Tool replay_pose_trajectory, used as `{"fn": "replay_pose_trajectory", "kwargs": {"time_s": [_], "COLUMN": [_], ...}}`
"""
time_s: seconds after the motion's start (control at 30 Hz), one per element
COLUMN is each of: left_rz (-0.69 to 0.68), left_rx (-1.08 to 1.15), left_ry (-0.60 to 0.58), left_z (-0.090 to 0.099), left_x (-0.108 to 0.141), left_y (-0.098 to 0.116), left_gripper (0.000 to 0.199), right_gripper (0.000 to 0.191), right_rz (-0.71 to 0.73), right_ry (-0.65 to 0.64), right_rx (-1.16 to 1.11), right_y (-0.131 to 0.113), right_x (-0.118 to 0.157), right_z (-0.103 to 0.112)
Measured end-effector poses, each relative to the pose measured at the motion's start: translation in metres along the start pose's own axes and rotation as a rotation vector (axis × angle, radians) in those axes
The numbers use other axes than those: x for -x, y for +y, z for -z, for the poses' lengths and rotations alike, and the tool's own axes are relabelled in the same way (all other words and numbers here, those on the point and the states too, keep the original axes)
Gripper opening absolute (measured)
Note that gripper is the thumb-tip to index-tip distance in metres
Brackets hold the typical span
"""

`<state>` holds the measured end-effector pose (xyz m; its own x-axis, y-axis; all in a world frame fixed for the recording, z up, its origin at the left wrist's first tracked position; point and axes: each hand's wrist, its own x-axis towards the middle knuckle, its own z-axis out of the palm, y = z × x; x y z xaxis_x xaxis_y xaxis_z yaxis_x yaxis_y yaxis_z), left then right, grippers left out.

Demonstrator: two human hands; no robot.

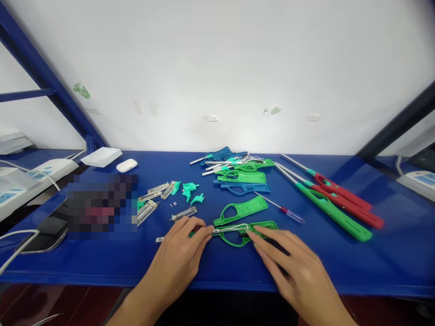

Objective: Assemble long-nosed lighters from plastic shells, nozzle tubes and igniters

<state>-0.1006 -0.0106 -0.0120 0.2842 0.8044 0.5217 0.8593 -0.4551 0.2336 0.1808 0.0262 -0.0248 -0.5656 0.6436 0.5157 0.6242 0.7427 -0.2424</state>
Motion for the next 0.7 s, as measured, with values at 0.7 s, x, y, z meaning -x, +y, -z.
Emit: {"fn": "replay_pose_trajectory", "kwargs": {"time_s": [0.7], "left_rz": [0.029], "left_rx": [0.080], "left_ry": [-0.044], "left_z": [-0.0018], "left_x": [0.0012], "left_y": [-0.0018], "left_gripper": [0.022], "right_gripper": [0.036], "right_rz": [0.051], "right_ry": [0.078], "right_rx": [0.033], "right_y": [0.0070], "right_x": [0.0013], "right_z": [-0.0014]}}
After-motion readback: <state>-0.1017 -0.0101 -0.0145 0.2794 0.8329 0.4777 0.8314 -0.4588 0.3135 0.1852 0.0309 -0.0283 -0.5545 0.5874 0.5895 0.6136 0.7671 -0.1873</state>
